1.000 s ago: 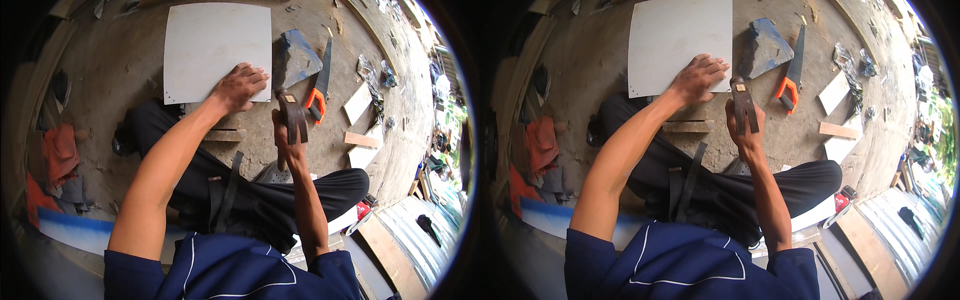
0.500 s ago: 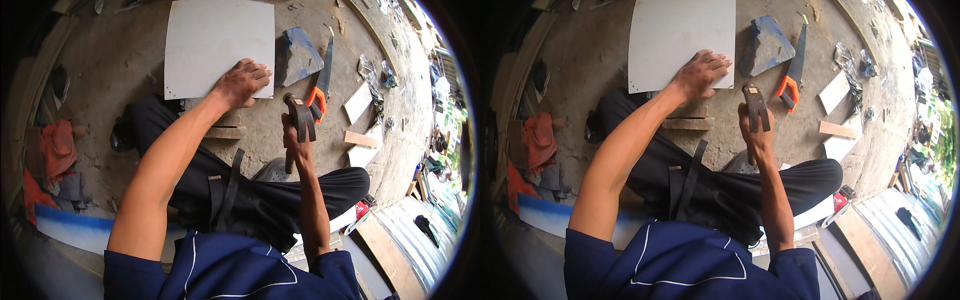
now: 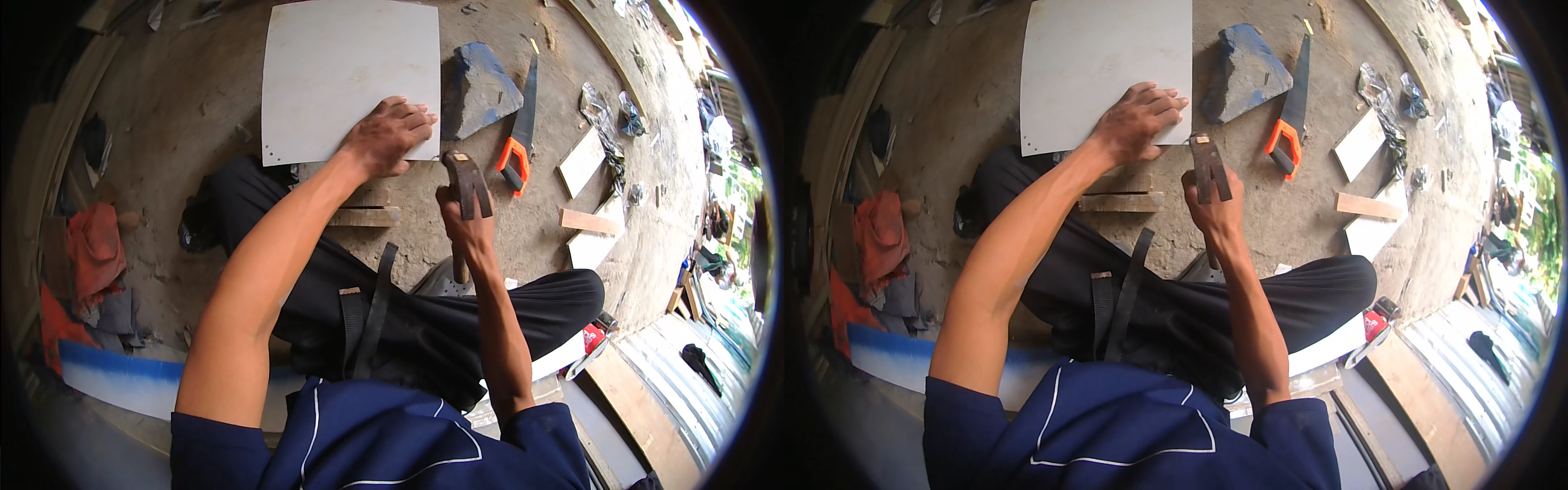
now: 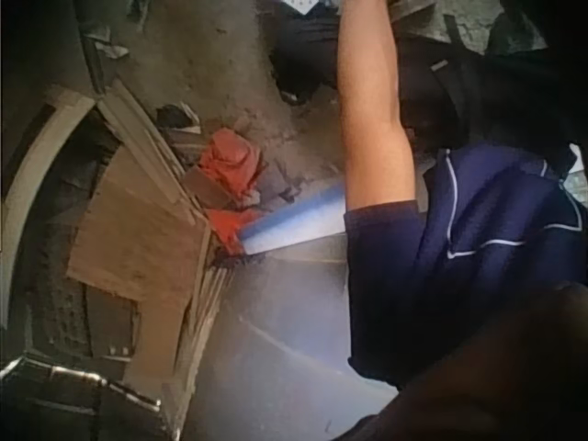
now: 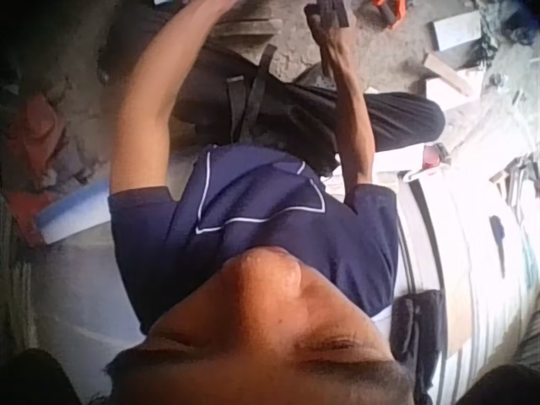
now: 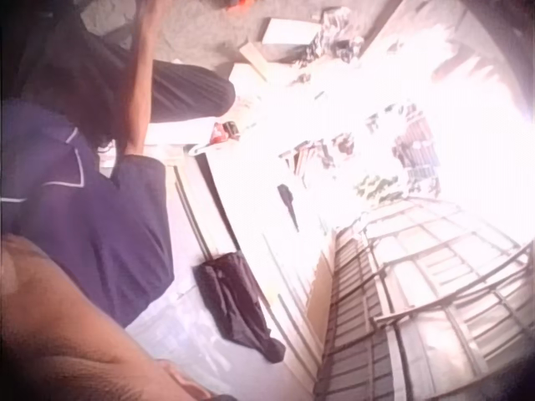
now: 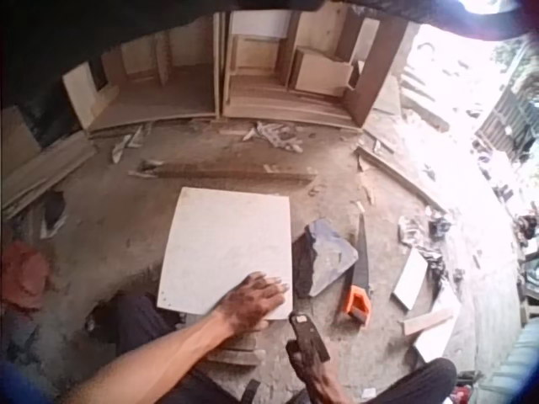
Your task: The person sits on the floor and hammers nails into the corners of a white rectangular board resting on wooden blocks. They repeatedly pick up nails, place them on the board, and strike them with a hammer.
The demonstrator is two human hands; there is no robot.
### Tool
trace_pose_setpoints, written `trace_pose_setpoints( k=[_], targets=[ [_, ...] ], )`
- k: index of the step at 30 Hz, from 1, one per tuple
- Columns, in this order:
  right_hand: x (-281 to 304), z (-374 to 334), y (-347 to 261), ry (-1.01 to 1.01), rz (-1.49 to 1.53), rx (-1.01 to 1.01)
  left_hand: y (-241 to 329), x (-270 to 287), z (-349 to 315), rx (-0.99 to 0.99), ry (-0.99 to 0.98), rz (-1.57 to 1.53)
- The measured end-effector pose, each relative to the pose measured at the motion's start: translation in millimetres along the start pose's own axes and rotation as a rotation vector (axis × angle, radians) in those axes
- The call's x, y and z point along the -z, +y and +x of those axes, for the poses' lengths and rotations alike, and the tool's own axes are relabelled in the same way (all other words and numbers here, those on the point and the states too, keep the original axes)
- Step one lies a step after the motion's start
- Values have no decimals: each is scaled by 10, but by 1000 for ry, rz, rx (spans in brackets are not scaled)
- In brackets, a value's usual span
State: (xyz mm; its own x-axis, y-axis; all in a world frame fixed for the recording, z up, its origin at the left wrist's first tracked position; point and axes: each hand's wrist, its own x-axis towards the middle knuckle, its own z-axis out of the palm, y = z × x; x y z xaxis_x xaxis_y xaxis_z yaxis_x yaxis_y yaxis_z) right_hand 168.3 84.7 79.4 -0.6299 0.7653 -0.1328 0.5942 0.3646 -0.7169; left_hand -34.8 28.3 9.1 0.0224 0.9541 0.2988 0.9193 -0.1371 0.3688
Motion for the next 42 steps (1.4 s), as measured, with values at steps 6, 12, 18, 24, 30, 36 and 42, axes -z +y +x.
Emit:
trace_pose_setpoints(
  k=[6,12,18,24,30,36,42],
  targets=[
    [95,-18,-169,102,28,76,-6,38,-25,25,-11,1],
    [-2,75,64,-110,-19,31,14,12,-1,6,-24,-22],
    [87,30,-12,30,4,30,-12,14,-27,13,-24,4],
    [-64,-62,112,36,129,51,-12,12,2,-3,-18,-11],
    [-145,59,511,122,229,-151,19,79,47,-5,-24,-37],
    [-316,147,639,136,483,-385,47,116,79,-2,-38,-1],
    [-376,-214,567,122,418,-169,100,115,117,26,-60,72]
  ],
)
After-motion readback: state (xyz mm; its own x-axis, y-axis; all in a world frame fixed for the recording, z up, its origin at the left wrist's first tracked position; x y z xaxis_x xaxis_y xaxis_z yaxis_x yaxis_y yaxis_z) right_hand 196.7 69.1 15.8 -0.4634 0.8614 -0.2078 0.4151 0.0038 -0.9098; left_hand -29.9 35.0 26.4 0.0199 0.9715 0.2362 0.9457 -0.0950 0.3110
